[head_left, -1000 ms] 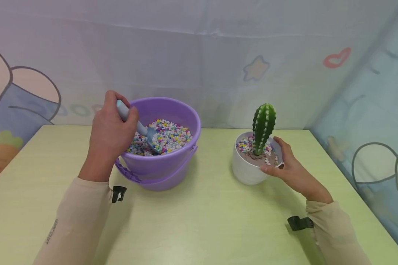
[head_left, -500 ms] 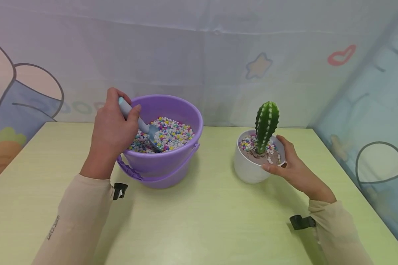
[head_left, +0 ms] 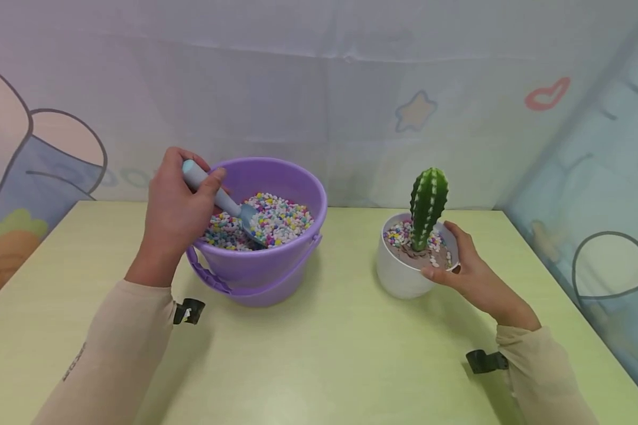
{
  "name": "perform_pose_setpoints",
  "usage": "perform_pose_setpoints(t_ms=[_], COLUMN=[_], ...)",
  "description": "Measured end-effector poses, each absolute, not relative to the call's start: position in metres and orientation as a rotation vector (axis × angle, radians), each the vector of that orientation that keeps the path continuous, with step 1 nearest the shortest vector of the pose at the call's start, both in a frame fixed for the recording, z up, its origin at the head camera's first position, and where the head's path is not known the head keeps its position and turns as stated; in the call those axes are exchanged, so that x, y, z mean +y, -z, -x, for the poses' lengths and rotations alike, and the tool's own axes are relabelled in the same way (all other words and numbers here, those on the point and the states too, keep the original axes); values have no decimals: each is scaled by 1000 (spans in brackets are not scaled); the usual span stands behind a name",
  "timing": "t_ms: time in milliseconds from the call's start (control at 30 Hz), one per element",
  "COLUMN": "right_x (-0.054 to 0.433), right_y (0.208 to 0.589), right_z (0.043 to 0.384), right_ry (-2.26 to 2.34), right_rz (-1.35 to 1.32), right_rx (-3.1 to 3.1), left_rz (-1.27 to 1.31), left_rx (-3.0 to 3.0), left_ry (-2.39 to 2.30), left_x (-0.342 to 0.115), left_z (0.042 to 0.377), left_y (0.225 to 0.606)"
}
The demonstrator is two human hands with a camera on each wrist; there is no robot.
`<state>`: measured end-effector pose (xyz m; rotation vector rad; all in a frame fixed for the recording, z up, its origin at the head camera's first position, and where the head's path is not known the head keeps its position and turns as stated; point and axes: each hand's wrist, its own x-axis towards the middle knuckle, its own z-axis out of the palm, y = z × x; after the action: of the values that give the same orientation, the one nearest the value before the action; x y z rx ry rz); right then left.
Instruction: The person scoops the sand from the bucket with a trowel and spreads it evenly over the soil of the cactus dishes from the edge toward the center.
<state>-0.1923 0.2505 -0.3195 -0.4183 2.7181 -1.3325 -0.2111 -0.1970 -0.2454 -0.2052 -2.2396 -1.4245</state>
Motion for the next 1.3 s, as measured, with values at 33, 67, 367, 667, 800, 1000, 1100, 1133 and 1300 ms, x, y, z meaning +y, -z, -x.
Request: perform_pose_setpoints(t_ms=[33, 67, 367, 667, 800, 1000, 1100, 1133, 1300], right_x=[250, 249, 245, 245, 251, 248, 246, 247, 256], right_y=[320, 320, 320, 318, 319, 316, 311, 309, 303], right_z=[192, 193, 200, 203, 200, 196, 194, 194, 196], right_ry=[1335, 1334, 1314, 1226, 1203, 1158, 1078, 1056, 1119], right_rz=[420, 422, 449, 423, 432, 406, 389, 385, 433], right_rx=[2718, 2718, 2738, 2798, 2798, 2831, 2855, 2857, 2811], left_rz=[217, 231, 734, 333, 56, -67, 8, 58, 389], left_rx=[-2196, -2155, -2312, -2471, -2512, -2549, -2554, -2547, -2498], left_ry=[1487, 1539, 1441, 1418, 1417, 1382, 1365, 1364, 1408], left_x=[-197, -198, -196, -187, -183, -180, -179, -179, -178], left_z=[211, 211, 206, 216, 217, 217, 218, 217, 216], left_y=[246, 246, 233, 233, 234, 228, 229, 229, 236])
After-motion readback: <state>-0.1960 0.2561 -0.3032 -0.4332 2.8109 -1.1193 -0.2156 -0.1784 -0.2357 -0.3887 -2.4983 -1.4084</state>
